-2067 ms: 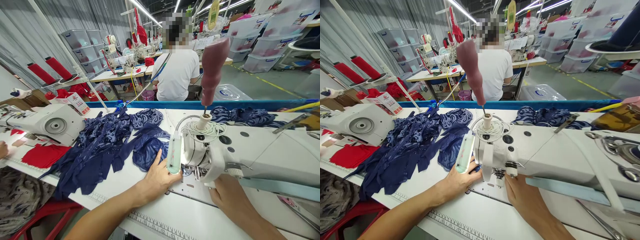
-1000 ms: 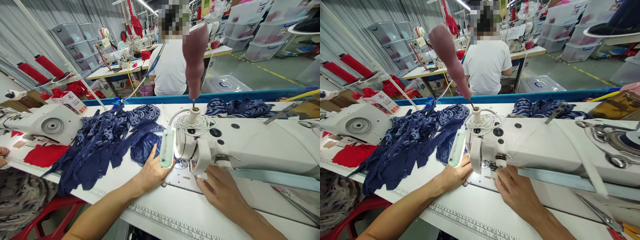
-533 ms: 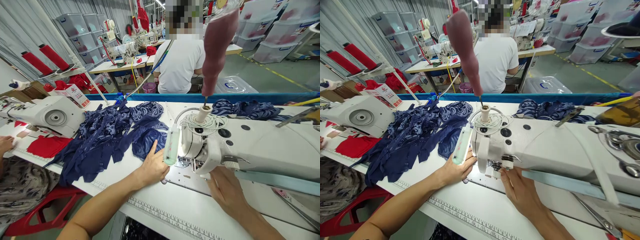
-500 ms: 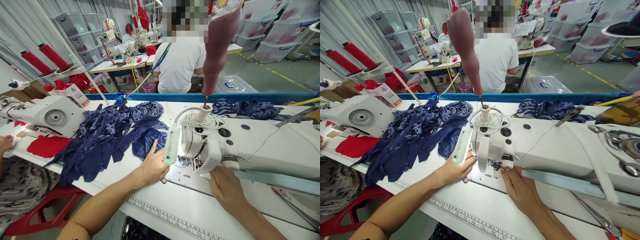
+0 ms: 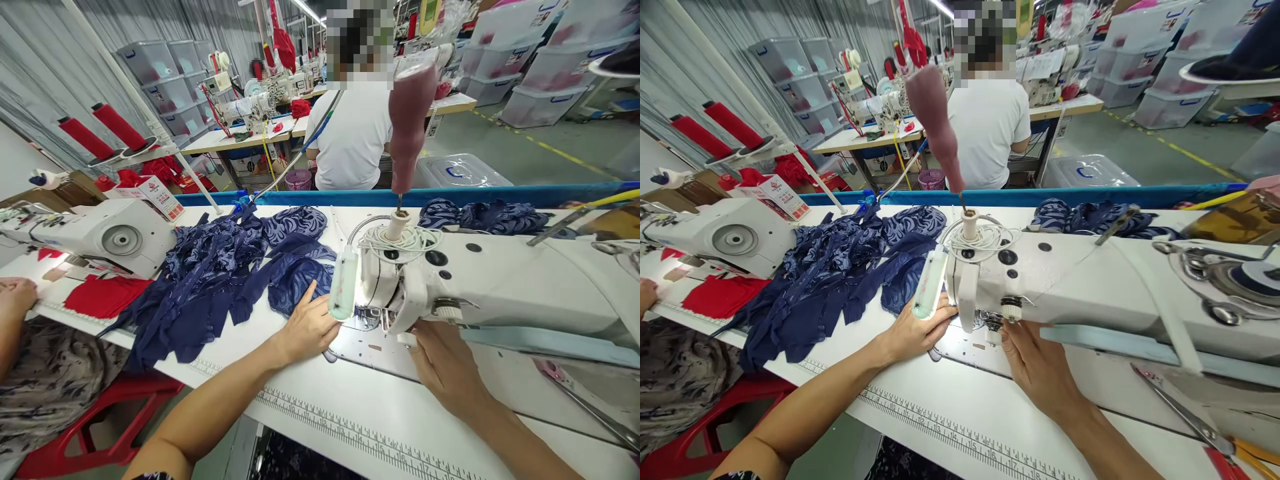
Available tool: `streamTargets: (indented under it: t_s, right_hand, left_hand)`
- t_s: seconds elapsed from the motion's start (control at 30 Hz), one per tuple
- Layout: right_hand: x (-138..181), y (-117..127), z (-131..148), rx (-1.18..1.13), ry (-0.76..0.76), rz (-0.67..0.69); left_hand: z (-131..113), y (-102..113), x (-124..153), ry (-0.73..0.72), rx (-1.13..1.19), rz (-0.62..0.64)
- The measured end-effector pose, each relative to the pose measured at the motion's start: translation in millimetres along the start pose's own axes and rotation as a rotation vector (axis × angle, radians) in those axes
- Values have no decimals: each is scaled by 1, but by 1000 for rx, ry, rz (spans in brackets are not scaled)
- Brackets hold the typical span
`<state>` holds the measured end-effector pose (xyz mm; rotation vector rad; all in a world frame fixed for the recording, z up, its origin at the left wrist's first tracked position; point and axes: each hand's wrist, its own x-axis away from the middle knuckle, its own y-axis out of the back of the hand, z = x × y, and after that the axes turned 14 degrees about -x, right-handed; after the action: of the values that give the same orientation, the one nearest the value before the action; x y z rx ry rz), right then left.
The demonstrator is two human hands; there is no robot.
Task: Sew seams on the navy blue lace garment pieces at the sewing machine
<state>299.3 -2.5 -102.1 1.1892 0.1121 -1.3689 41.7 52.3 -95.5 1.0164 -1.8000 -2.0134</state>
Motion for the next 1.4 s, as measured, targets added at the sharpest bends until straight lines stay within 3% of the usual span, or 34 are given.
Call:
streamTargets:
  t_s: [0.23,0.43,0.6,0.83,1.03,1.2,1.3,1.4]
  right_hand:
    - [1,-5,-8,45,42,37]
    - [1,-8,-9,70,123,27]
    - [1,-9,-3,75,171,10]
    - [3,-10,2,-23,139,57]
    - [-4,-27,47,-308,-47,216]
    - [-20,-58,96,-458,-317,164]
    - [-22,-51,113,-553,-367,129]
    - [-18,-15,119,-778,-516,206]
  left_hand:
    - [6,-6,2,199,154,35]
    - [14,14,8,313,216,122]
    - [13,28,18,366,284,172]
    - [1,33,43,399,333,140]
    - [-13,52,41,520,295,-16]
    - [-59,81,40,341,289,-74]
    - [-71,107,42,293,549,-92]
    - [-65,125,40,464,950,-72]
